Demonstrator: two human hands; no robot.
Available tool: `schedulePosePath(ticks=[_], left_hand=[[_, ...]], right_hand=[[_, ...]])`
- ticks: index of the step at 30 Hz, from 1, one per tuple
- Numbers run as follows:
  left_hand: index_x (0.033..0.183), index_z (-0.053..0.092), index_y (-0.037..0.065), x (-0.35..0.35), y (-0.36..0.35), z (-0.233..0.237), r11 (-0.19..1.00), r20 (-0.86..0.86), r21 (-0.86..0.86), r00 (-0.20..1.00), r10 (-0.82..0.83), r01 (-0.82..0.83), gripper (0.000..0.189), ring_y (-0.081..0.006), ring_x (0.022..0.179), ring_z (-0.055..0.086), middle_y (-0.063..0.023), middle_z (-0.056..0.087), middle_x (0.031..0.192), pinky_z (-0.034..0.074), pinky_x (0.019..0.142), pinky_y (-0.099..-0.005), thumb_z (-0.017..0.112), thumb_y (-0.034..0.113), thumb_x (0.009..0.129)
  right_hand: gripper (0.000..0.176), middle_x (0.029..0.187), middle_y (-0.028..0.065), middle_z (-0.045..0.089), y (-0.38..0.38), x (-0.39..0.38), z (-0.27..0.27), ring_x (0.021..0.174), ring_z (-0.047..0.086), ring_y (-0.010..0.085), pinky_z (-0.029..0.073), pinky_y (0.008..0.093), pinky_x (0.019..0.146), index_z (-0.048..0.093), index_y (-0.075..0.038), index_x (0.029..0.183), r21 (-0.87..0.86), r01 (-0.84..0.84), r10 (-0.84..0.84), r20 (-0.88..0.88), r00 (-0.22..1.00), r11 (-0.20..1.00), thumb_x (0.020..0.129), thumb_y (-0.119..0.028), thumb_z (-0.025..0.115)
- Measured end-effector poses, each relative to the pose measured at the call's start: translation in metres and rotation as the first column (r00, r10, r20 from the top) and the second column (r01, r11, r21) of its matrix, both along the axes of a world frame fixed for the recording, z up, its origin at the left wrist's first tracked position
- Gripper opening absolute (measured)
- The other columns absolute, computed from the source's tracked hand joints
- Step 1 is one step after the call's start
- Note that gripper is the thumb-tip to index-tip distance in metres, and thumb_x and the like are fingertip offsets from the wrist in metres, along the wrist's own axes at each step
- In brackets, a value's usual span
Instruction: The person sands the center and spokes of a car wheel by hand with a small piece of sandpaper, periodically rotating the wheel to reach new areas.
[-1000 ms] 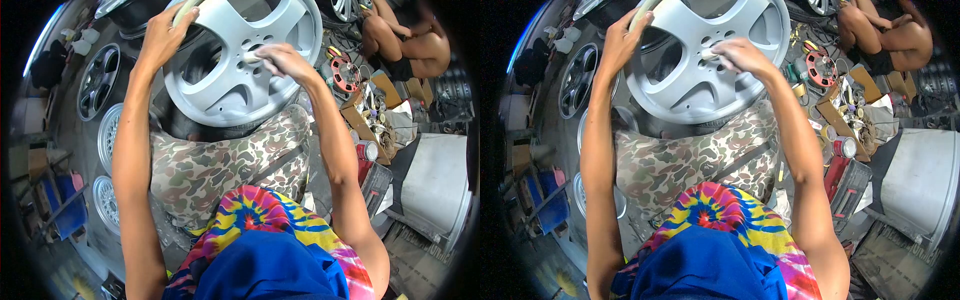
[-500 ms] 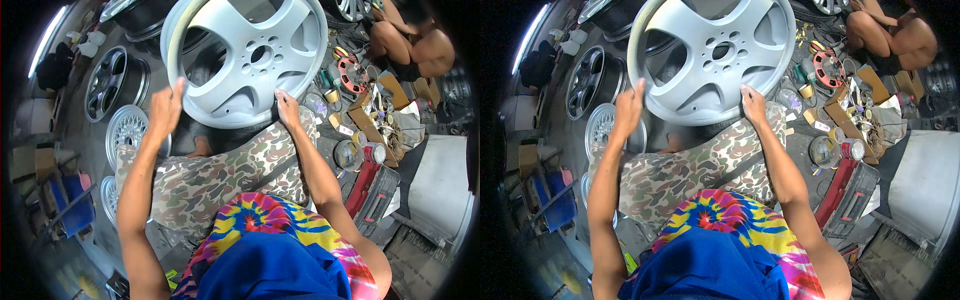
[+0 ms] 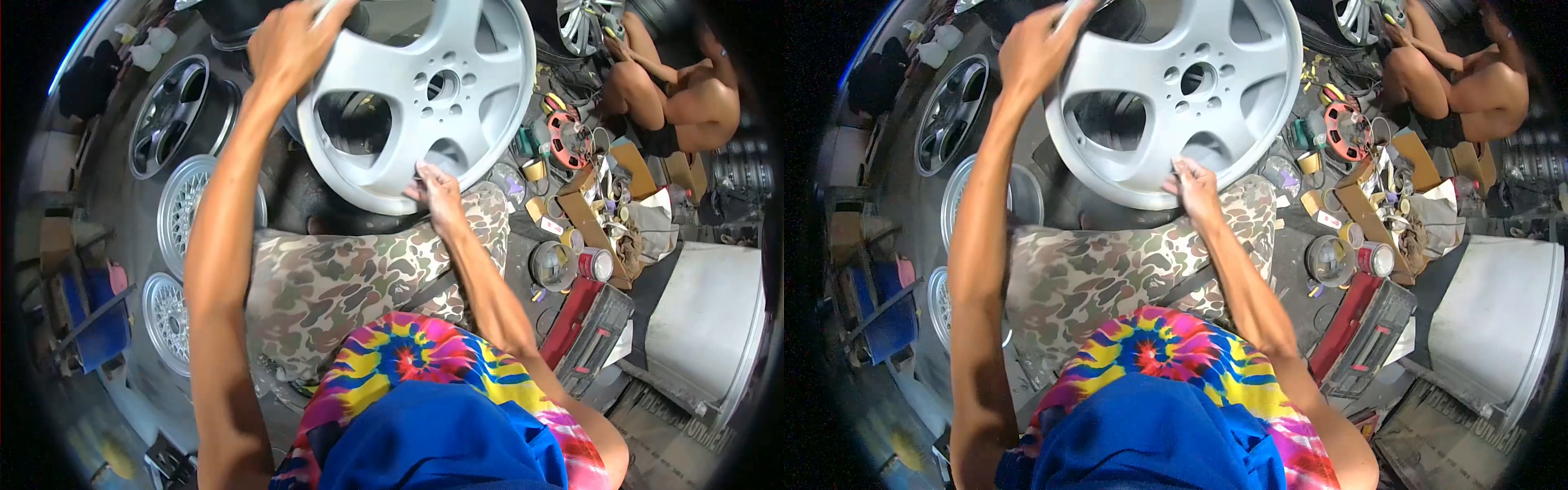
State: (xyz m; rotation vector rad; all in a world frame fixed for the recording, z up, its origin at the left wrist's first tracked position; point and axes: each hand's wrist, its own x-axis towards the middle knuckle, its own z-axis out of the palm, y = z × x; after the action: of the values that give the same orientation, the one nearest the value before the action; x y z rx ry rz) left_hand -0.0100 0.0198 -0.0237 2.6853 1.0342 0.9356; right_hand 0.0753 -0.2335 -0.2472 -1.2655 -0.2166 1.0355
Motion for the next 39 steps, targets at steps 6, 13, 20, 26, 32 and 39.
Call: schedulePosePath(ticks=[6,13,20,26,32,39], left_hand=[[0.097,0.076,0.008,0.040,-0.033,0.053,0.975,0.148,0.058,0.964,-0.219,0.213,0.037,-0.0432,0.084,0.069,-0.0233,0.071,0.085,0.052,0.072,-0.0496,0.063,0.043,0.094],[0.087,0.059,0.004,0.033,-0.054,0.043,0.719,0.195,0.596,0.804,-0.562,0.358,0.018,-0.0339,0.078,0.057,-0.0152,0.057,0.083,0.050,0.074,-0.0439,0.072,0.017,0.085],[0.094,0.066,0.003,0.038,-0.085,-0.013,0.781,-0.329,0.327,0.838,-0.434,0.533,0.017,-0.0295,0.096,0.059,-0.0127,0.059,0.093,0.042,0.106,-0.0433,0.063,0.018,0.089],[0.096,0.069,0.002,0.050,-0.085,-0.028,0.743,-0.484,0.531,0.865,-0.130,0.409,0.022,-0.0283,0.097,0.059,-0.0131,0.063,0.090,0.039,0.112,-0.0467,0.062,0.019,0.085],[0.085,0.072,0.003,0.055,-0.084,-0.028,0.754,-0.461,0.449,0.847,-0.264,0.480,0.018,-0.0274,0.090,0.064,-0.0130,0.068,0.083,0.045,0.102,-0.0443,0.062,0.018,0.084],[0.084,0.069,0.002,0.054,-0.092,0.005,0.797,-0.063,0.340,0.857,-0.511,0.500,0.012,-0.0334,0.074,0.064,-0.0157,0.065,0.078,0.051,0.073,-0.0442,0.068,0.014,0.086]], right_hand=[[0.040,0.111,0.0130,0.072,0.009,-0.039,0.012,0.096,0.071,0.0181,0.060,0.0314,0.084,0.067,0.007,0.122,0.187,-0.096,0.101,-0.020,0.995,0.978,0.109,-0.029,0.053],[0.023,0.074,0.0067,0.062,-0.048,0.047,0.045,0.067,0.058,0.0164,0.049,0.0314,0.064,0.074,-0.002,0.109,-0.157,-0.057,0.152,0.712,0.686,0.986,0.104,-0.018,0.059],[0.026,0.089,0.0245,0.066,0.000,0.098,0.041,0.076,0.064,0.0419,0.051,0.0491,0.070,0.069,0.000,0.119,-0.227,-0.187,0.227,0.974,-0.025,0.956,0.098,-0.015,0.061],[0.028,0.074,0.0204,0.068,-0.001,0.112,0.077,0.070,0.068,0.0407,0.053,0.0518,0.067,0.069,-0.005,0.114,-0.499,-0.197,0.414,0.840,-0.351,0.844,0.088,-0.008,0.057],[0.043,0.075,0.0188,0.067,0.004,0.125,0.071,0.070,0.067,0.0396,0.052,0.0501,0.064,0.065,-0.004,0.127,-0.533,-0.221,0.396,0.796,-0.457,0.817,0.083,-0.006,0.064],[0.034,0.077,0.0185,0.068,0.021,0.132,0.056,0.072,0.064,0.0435,0.050,0.0513,0.064,0.067,-0.008,0.124,-0.509,-0.242,0.389,0.826,-0.407,0.826,0.090,-0.010,0.062]])
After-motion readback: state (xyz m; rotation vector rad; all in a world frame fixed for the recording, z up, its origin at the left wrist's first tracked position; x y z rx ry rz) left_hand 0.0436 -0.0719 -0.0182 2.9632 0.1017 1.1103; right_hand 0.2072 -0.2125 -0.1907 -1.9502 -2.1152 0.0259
